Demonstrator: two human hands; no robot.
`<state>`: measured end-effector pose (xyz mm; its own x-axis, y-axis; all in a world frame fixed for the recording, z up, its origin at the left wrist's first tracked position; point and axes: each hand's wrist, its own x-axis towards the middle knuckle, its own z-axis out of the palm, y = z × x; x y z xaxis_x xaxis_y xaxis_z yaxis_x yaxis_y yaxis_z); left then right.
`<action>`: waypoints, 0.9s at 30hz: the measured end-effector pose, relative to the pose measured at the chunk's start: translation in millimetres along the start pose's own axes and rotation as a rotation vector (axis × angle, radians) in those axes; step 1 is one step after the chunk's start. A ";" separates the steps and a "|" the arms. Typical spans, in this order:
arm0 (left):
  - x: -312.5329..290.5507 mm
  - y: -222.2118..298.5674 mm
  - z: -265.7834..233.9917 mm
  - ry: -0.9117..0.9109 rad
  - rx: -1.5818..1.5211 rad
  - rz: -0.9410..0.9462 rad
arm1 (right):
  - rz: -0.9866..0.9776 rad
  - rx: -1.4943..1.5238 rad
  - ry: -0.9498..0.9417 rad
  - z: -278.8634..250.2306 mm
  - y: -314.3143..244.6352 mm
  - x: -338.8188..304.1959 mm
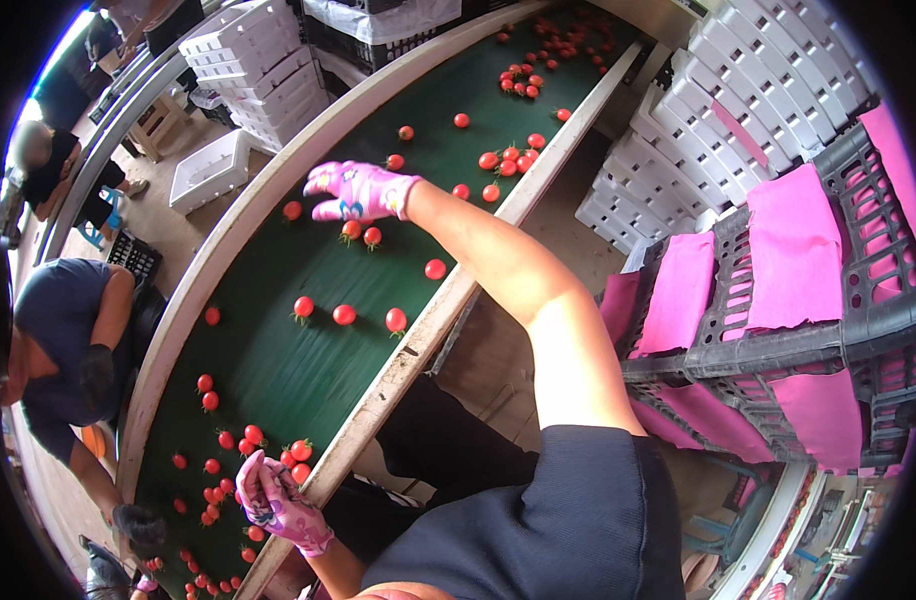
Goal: The person sorts small red tomatoes on a moving conveyor belt, picking out certain ones and placing them into a round bowl held near their lap.
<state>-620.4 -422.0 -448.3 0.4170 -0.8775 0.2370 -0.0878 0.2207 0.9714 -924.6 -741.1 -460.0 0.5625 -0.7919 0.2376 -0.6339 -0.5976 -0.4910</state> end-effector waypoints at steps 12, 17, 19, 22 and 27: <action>-0.5 4.8 6.7 0.002 -0.068 -0.034 | 0.834 -0.466 -0.060 -107.5 77.1 -143.3; 0.5 6.6 5.5 -0.043 -0.081 -0.017 | 0.962 -0.500 -0.293 -112.2 52.9 -147.0; 0.9 3.3 5.7 -0.042 -0.074 0.008 | 0.945 -0.417 -0.243 -107.1 39.0 -145.5; 1.4 5.0 6.4 -0.034 -0.040 0.013 | 0.849 -0.208 -0.125 -89.9 20.7 -144.1; 1.0 10.4 4.6 -0.029 -0.079 -0.040 | 0.740 0.352 -0.144 -70.1 -44.4 -122.0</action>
<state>-625.1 -422.6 -437.8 0.3924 -0.8978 0.1999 0.0008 0.2176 0.9760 -1002.2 -626.8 -408.4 0.1429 -0.9267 -0.3476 -0.6774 0.1644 -0.7170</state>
